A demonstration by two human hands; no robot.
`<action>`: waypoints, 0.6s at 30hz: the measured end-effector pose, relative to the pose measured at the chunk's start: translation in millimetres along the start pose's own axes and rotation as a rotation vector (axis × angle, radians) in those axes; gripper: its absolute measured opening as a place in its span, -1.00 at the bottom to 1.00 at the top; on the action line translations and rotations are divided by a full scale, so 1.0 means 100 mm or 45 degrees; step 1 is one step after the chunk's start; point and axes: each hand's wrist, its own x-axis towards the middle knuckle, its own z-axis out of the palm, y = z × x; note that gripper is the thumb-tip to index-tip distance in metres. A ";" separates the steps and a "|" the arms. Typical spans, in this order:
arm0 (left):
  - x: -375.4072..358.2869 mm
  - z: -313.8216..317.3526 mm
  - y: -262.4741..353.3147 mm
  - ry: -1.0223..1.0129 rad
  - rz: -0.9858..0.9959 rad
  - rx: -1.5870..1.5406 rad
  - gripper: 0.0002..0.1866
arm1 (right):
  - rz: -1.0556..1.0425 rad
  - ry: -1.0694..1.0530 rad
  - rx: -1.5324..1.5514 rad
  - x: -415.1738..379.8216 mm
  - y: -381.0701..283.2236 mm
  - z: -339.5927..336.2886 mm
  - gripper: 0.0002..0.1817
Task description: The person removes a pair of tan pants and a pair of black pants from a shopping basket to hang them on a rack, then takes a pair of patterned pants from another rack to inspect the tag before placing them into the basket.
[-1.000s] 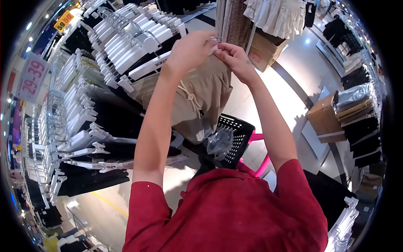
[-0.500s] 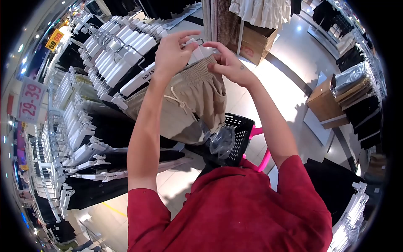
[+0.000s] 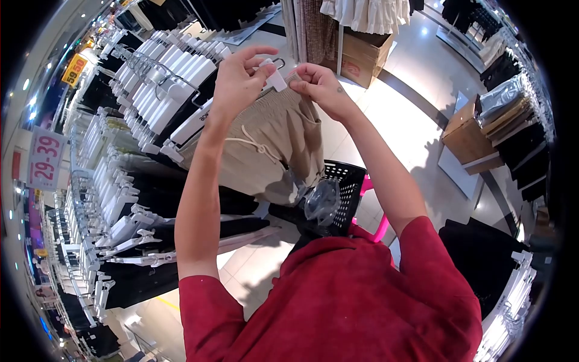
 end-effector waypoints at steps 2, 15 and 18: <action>0.01 0.00 -0.05 0.012 0.029 0.042 -0.70 | 0.002 0.009 0.023 0.01 -0.02 0.03 -0.79; -0.02 -0.05 -0.10 0.004 0.140 0.345 -0.63 | -0.105 0.142 -0.258 0.05 -0.10 0.12 -0.74; -0.06 -0.07 -0.10 -0.071 0.177 0.398 -0.57 | -0.072 0.065 -0.120 -0.01 -0.03 0.11 -0.71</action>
